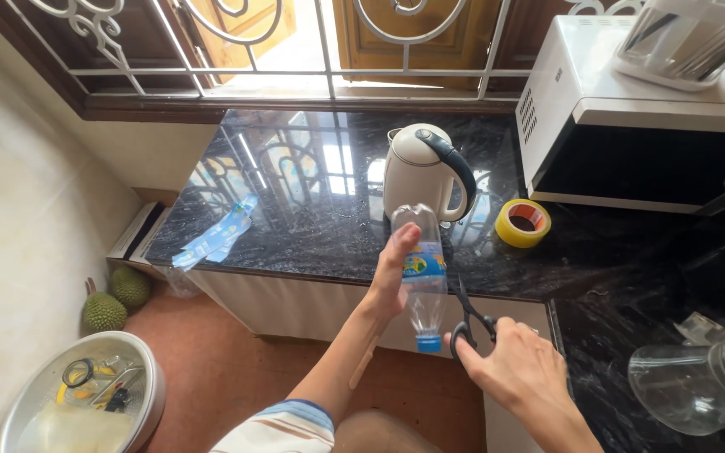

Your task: The person picks up an empty plastic water bottle at a kitchen counter, uses scissors to cut and peel the printed label off the bottle, and places the bottle into the sink with other bottles. They repeat the label-cutting on another bottle and set the removed label pieces on the counter.

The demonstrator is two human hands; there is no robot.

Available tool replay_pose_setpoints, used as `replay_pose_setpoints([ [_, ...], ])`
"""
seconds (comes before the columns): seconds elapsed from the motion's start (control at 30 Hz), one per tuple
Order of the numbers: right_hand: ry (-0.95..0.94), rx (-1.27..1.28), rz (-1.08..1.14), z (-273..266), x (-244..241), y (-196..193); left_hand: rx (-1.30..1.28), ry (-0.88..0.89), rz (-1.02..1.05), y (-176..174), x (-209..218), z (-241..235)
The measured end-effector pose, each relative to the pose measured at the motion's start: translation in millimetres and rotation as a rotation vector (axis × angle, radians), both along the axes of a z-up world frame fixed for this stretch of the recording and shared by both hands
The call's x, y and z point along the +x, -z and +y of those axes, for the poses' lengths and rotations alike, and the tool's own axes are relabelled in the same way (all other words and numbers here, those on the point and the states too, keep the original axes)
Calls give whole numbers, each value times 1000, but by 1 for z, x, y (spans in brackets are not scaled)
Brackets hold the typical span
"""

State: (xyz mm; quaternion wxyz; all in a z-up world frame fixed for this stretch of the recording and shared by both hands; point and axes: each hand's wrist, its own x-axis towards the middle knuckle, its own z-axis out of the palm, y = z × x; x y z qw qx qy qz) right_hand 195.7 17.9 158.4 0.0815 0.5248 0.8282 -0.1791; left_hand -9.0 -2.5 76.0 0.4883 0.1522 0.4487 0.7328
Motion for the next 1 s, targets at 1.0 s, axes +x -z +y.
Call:
replay_pose_setpoints([
  [1.0, 72, -139, 378, -1, -29, 44, -25, -177, 131, 9, 6, -8],
])
